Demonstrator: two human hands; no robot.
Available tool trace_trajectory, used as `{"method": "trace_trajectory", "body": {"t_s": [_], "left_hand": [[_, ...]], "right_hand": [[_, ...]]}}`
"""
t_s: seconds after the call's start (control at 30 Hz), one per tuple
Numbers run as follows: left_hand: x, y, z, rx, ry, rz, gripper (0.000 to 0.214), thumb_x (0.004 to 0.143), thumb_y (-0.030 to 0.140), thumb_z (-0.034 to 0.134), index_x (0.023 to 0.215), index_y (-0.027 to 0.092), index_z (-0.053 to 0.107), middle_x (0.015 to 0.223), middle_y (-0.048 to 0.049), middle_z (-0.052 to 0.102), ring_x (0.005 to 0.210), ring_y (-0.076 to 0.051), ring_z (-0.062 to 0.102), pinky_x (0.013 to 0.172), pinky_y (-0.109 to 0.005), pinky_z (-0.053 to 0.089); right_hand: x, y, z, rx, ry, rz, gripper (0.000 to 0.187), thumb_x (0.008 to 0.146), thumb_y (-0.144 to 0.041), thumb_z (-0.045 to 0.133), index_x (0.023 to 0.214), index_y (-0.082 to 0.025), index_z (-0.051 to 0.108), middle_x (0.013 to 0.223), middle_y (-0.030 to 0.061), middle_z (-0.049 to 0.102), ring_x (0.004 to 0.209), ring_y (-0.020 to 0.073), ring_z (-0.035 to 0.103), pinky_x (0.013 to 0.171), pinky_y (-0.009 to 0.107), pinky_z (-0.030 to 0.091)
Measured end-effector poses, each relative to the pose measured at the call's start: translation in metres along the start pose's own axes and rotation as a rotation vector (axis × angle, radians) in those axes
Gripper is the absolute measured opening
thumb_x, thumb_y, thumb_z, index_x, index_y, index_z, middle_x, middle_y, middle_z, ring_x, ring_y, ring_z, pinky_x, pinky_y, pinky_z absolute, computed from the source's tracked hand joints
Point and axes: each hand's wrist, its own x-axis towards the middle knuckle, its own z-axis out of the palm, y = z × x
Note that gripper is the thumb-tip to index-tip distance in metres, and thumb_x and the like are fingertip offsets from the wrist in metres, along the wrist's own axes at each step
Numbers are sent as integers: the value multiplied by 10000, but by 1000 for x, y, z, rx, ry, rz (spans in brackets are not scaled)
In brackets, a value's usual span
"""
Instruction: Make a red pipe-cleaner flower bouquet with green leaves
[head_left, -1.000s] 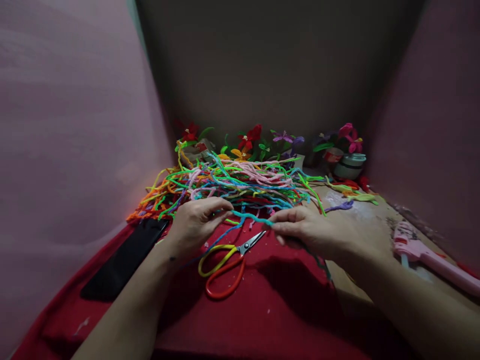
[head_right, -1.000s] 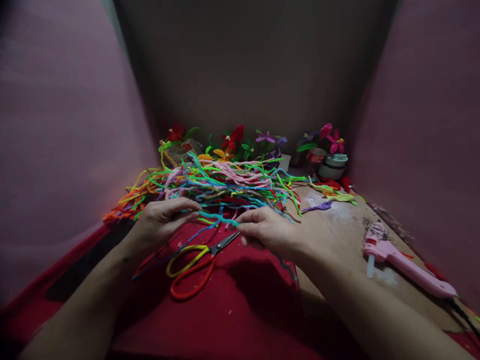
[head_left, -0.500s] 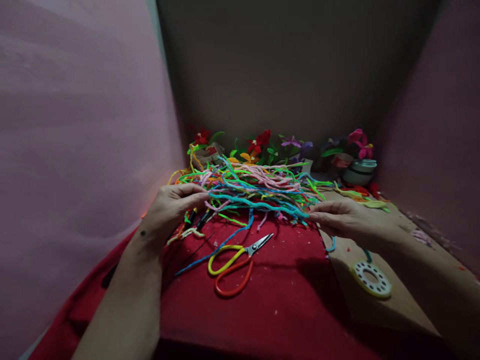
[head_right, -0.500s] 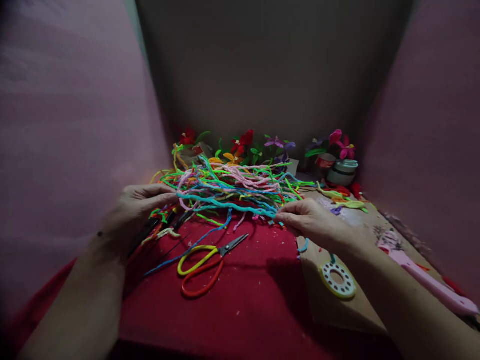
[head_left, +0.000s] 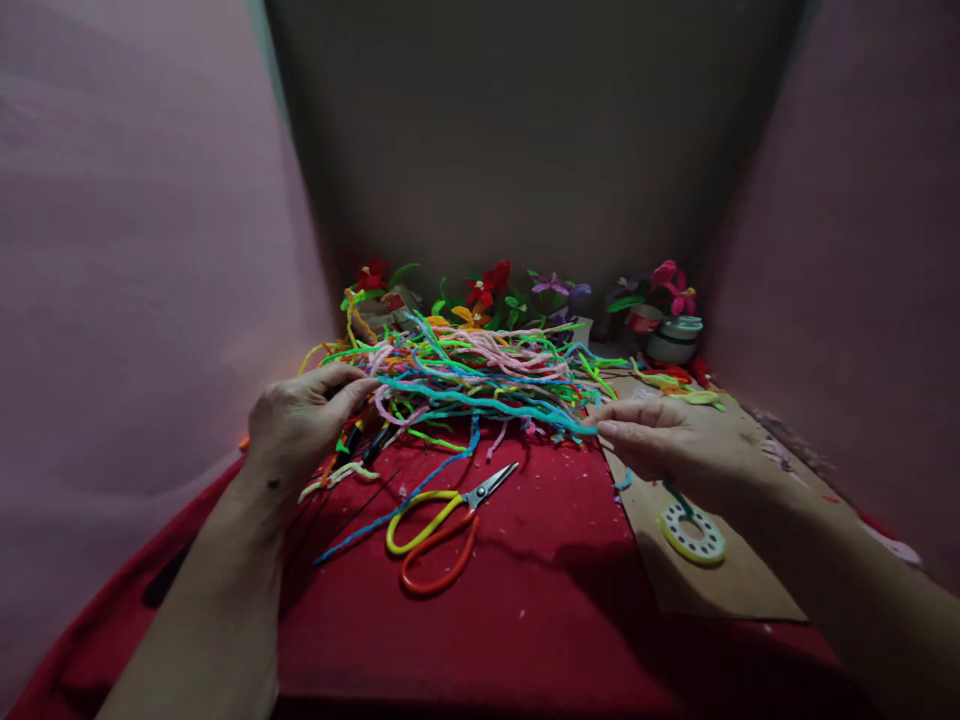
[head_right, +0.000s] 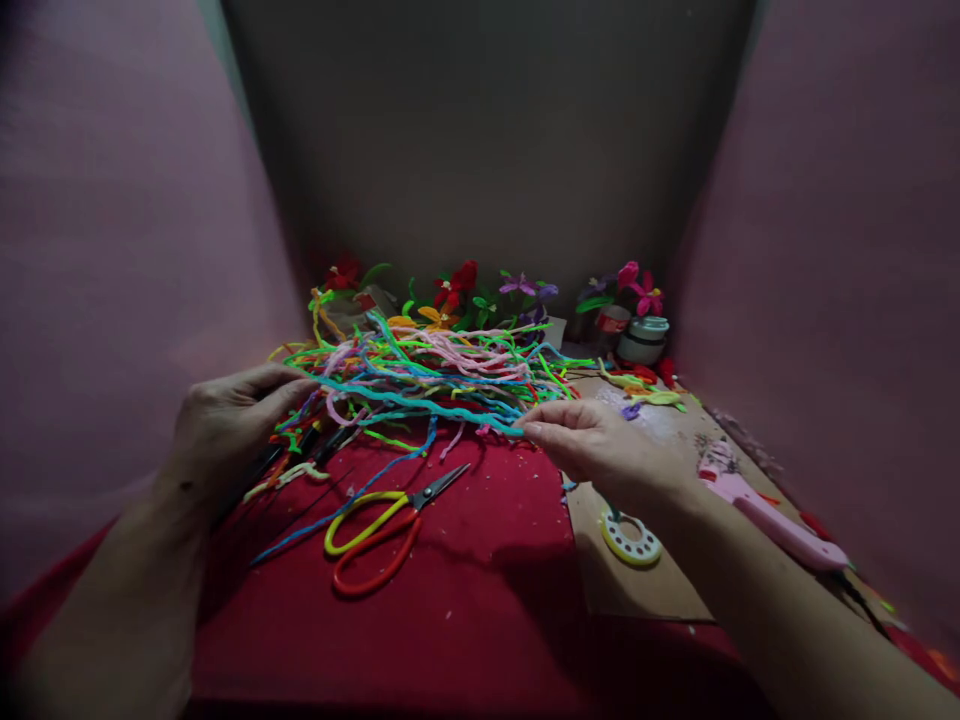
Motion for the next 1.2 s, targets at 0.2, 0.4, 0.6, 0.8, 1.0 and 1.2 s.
{"method": "trace_trajectory", "body": {"t_s": [0.2,0.4,0.6,0.8,1.0,1.2], "left_hand": [[-8,51,23,137,4,435,362,775,348,589,1107,207,565,1125,-71,595,1079,-238,492,946,-409,336],[-26,87,57,-150,-289,443,191,869,261,461,930,186,627,897,-34,646,888,-161,545,855,-315,386],[-30,82,58,-428,-635,189,276,882,309,411,773,150,609,718,2,562,659,-103,509,610,-200,403],[-28,85,45,-529,-812,11,201,833,276,471,772,133,600,646,24,487,580,-78,422,498,-166,353],[-30,90,38,-499,-778,104,191,839,265,452,823,148,602,706,7,561,604,-89,471,517,-174,387],[-38,87,51,-204,-539,465,134,850,168,448,789,157,567,748,-9,573,667,-100,506,615,-200,403]], "right_hand": [[-1,-3,27,39,67,-7,295,783,-431,551,854,-155,625,498,-73,305,435,58,217,416,213,156],[-8,-29,48,-152,87,-88,174,803,-248,530,665,-180,612,488,-44,390,443,77,314,427,220,219],[-8,-38,53,-341,69,-140,279,818,-139,482,543,-184,504,457,-34,433,423,83,362,441,217,282],[2,0,57,-629,202,-534,168,850,-137,445,816,-172,605,747,37,614,677,137,518,624,242,377],[1,11,63,-853,162,-761,190,875,-272,465,891,-161,619,754,66,596,682,152,520,621,252,376],[0,18,64,-959,183,-734,251,886,-196,392,749,-152,598,627,39,535,584,131,444,568,262,299]]}}
